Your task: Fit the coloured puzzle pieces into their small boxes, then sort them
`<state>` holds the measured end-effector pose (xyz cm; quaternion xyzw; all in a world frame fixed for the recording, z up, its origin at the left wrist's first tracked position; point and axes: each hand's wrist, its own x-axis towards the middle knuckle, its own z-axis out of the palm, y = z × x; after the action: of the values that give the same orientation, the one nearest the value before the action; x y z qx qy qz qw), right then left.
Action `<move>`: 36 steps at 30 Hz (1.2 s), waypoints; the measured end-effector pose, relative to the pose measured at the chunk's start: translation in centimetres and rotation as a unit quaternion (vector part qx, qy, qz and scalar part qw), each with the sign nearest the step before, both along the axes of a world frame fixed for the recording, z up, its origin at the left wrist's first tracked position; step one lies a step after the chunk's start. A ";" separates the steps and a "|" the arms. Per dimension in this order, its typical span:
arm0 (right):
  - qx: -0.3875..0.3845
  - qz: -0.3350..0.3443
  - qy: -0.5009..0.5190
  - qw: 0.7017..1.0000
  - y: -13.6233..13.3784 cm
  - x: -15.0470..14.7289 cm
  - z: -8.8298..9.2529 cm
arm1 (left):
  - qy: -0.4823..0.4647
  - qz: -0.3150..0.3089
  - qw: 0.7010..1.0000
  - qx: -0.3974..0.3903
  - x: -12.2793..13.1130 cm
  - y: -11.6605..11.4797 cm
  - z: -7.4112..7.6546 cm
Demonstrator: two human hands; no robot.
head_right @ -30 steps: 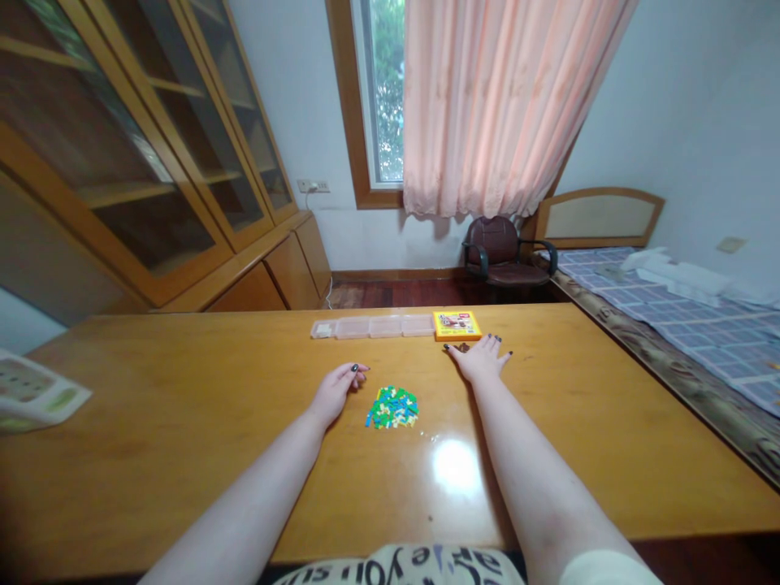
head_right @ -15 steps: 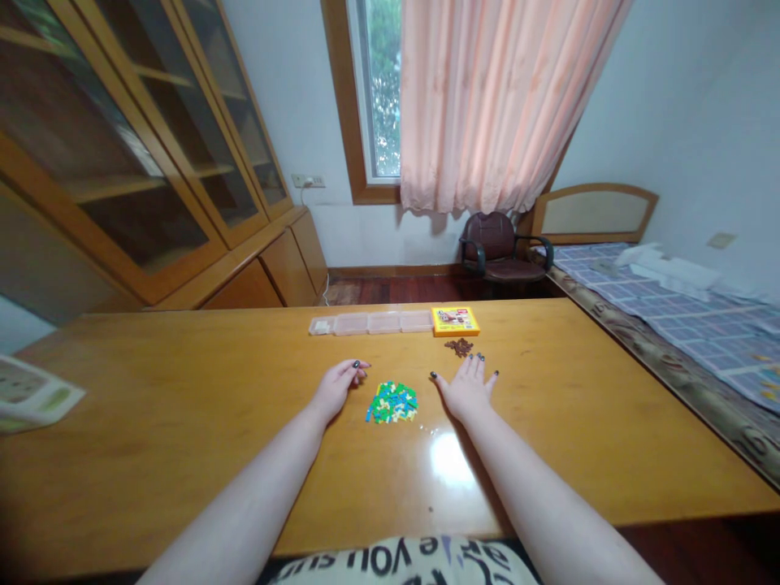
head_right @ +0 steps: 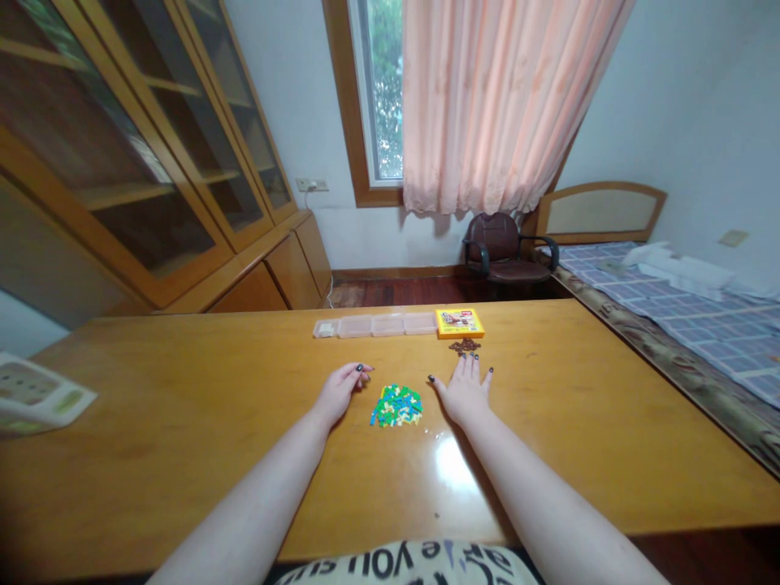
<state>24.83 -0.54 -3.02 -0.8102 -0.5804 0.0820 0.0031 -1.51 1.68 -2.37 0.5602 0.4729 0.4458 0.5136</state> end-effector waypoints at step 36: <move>0.052 0.390 0.094 0.914 3.0 -4.2 1.2 | 0.486 -0.213 0.821 0.210 4.4 3.1 -0.7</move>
<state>20.60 2.44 -1.85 -0.5065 -0.8509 0.1221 0.0672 2.87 4.76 -3.02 0.8852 0.4250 0.0839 0.1697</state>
